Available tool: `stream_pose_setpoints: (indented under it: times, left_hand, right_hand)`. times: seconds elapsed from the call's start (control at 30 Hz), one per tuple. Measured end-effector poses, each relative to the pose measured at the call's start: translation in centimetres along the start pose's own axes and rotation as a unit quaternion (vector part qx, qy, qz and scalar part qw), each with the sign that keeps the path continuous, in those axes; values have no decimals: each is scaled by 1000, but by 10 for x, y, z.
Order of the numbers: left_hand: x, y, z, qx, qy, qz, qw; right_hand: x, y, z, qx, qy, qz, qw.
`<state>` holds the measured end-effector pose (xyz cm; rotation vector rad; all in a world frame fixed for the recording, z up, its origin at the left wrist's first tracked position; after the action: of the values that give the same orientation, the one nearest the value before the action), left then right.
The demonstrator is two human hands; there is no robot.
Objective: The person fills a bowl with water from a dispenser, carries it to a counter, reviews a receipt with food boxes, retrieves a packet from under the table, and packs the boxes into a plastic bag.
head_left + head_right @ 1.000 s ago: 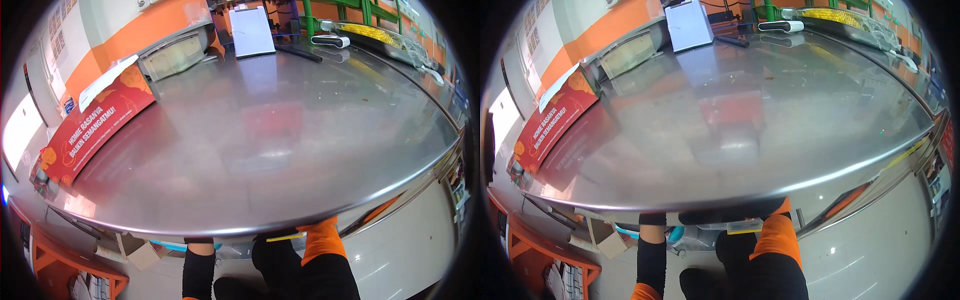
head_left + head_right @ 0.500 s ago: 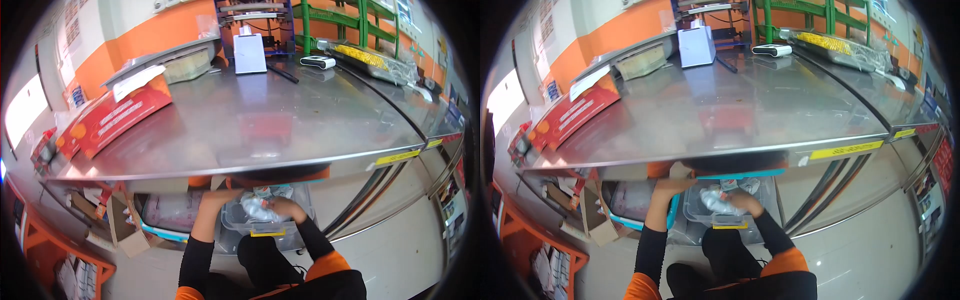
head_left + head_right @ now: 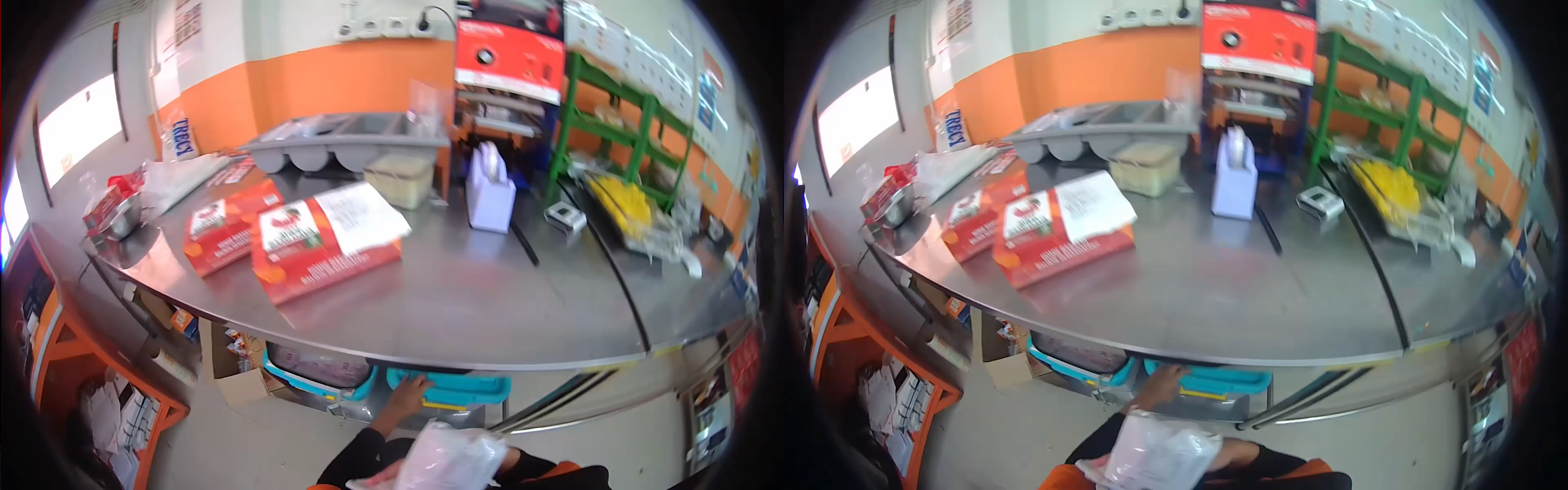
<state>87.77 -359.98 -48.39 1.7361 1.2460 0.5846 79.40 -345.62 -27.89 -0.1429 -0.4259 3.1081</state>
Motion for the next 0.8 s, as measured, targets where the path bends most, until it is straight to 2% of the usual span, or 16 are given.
stream_pose_setpoints:
  times: [0.07,0.2,0.27,0.33,0.4,0.47,0.53,0.57,0.6,0.67,0.7,0.8]
  left_hand:
    - [14,-17,-3,-176,-30,-82,981]
    - [55,4,-44,-140,37,-73,987]
    - [88,33,-77,-89,63,-45,993]
    - [134,48,-91,165,143,-55,974]
    - [180,71,-114,211,188,-86,955]
    - [229,81,-127,286,302,-32,909]
    - [272,103,-137,393,379,-95,832]
    - [285,119,-139,399,404,-83,819]
    - [294,142,-142,407,430,-69,803]
    - [290,234,-148,284,362,-186,868]
    - [283,290,-152,214,402,-215,864]
    - [275,412,-141,153,424,-421,787]
  right_hand:
    - [11,-4,42,24,-20,-16,999]
    - [42,16,158,124,-43,-120,984]
    - [68,43,223,176,-48,-236,955]
    - [92,71,275,223,-43,-383,895]
    - [106,97,309,289,-59,-515,805]
    - [117,113,327,398,-107,-582,702]
    - [127,139,318,544,-145,-548,619]
    - [128,142,325,613,-163,-523,570]
    - [125,138,340,590,-205,-533,571]
    - [104,122,373,542,-291,-549,566]
    - [95,123,384,593,-232,-528,562]
    - [32,120,404,390,-102,-560,723]
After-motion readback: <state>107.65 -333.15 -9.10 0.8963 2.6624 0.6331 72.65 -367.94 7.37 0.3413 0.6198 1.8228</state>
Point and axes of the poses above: each hand's wrist, its own x-axis away from the middle knuckle, its own y-axis out of the back of the hand, z = x × y, the point moved 8 cm from there along -x, towards the middle knuckle, and after that the axes turned 2 degrees about z, right-handed, at the moved point
